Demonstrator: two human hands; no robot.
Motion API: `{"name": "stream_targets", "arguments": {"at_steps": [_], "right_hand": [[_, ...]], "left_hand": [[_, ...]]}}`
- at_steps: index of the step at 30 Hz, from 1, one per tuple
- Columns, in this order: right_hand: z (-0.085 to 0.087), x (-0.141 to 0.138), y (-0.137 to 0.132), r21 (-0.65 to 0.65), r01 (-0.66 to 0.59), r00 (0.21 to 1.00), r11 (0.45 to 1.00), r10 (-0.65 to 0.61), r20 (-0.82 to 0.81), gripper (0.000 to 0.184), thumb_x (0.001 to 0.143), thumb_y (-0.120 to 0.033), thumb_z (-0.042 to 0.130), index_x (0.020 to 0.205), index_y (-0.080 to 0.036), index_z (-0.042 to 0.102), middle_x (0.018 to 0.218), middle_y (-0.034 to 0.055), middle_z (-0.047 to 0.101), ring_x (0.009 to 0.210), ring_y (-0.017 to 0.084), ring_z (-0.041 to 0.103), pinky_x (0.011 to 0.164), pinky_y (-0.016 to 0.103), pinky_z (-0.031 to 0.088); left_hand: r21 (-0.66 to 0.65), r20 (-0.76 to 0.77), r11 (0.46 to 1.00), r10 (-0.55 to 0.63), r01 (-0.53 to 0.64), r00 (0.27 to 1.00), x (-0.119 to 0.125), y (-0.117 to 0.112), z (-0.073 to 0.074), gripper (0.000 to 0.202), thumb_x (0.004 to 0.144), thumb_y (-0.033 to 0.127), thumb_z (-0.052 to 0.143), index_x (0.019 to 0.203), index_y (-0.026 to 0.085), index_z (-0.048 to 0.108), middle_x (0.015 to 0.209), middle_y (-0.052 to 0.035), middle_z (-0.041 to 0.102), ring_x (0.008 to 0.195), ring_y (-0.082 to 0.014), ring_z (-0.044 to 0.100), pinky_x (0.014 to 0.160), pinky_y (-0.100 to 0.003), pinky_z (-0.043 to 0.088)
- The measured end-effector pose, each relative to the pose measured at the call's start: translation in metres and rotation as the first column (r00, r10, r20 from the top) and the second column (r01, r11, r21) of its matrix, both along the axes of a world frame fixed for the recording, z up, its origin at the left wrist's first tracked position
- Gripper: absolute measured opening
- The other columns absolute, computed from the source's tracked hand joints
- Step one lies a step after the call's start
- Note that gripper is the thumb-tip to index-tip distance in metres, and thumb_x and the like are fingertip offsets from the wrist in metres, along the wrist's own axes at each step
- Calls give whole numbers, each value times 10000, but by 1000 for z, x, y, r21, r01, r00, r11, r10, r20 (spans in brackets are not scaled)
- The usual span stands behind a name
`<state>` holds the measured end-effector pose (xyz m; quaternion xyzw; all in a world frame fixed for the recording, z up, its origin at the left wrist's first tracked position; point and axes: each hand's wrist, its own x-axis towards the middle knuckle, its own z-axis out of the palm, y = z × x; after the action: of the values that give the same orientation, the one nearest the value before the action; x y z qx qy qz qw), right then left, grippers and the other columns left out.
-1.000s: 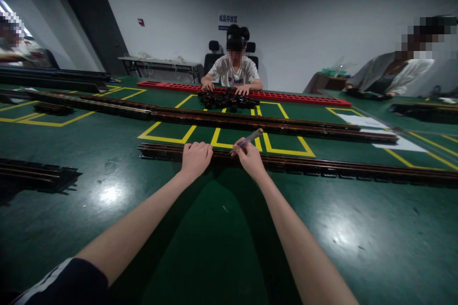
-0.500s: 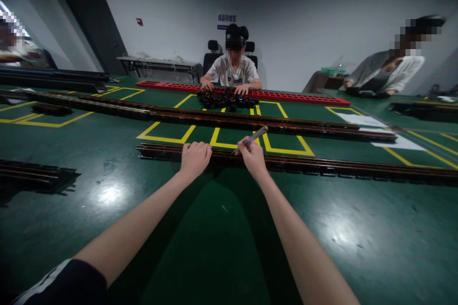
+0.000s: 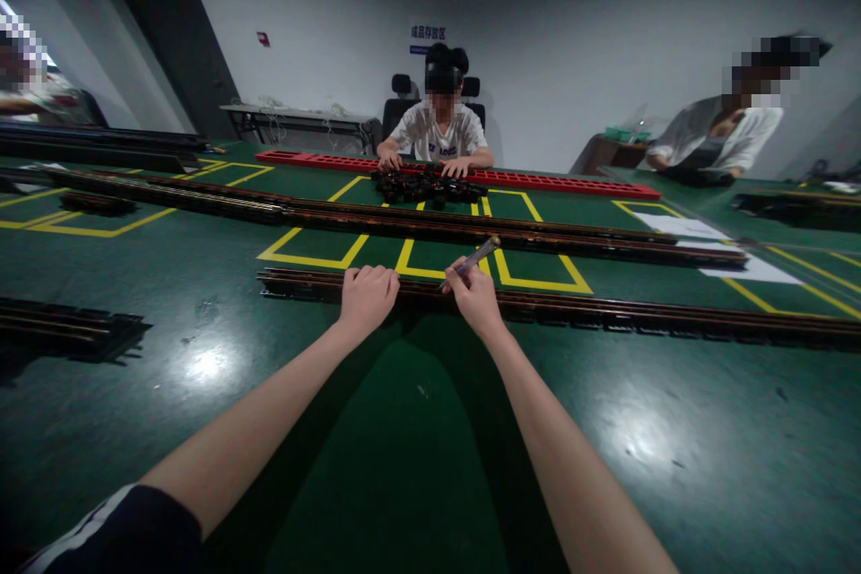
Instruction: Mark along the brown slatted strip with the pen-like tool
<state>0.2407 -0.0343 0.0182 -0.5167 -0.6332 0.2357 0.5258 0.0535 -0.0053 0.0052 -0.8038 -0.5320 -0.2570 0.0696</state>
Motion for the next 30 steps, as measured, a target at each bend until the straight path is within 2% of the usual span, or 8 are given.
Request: {"name": "stream_targets", "arguments": {"at_steps": [5,13,18,23,30], "right_hand": [[-1,0,1,-10,1,1000,1000,-1,-10,376,808,-611,526,751,-239,523,649,23,621,665,220,635,704,387,510],[-1,1,-1,-7,0,1000,1000,0,8,334,834,-558,525,755,-234,528,665,24,631,672,214,635,706,381,510],[-1,0,0,4,4,1000,1000,-4,7,339,820,-566,533,751,-234,519,636,17,631,646,209,639,689,371,510],[0,-1,0,24,4,1000,1000,-5,15,347,812,-571,535,736,-233,512,625,13,633,638,204,642,701,369,511],[4,-3,-5,5,7,999,1000,-8,51,275,843,-487,522,743,-230,527,647,28,635,661,219,638,704,373,501]], "left_hand": [[17,8,1000,-15,15,1000,1,-2,0,467,966,288,255,924,156,701,962,-117,721,906,-243,629,900,-442,384],[49,-56,984,-170,172,984,3,-1,-2,439,974,283,264,1009,171,687,1021,-102,715,926,-226,629,860,-410,394],[41,-72,990,-128,132,989,4,0,-2,448,978,305,262,986,169,688,996,-105,706,897,-223,613,795,-385,393],[42,-87,994,-97,100,992,5,0,-1,440,972,313,272,982,174,689,996,-107,698,904,-230,600,802,-395,382],[33,-53,994,-103,105,993,5,1,0,435,959,290,281,943,159,695,983,-115,707,894,-235,609,836,-417,383]]}}
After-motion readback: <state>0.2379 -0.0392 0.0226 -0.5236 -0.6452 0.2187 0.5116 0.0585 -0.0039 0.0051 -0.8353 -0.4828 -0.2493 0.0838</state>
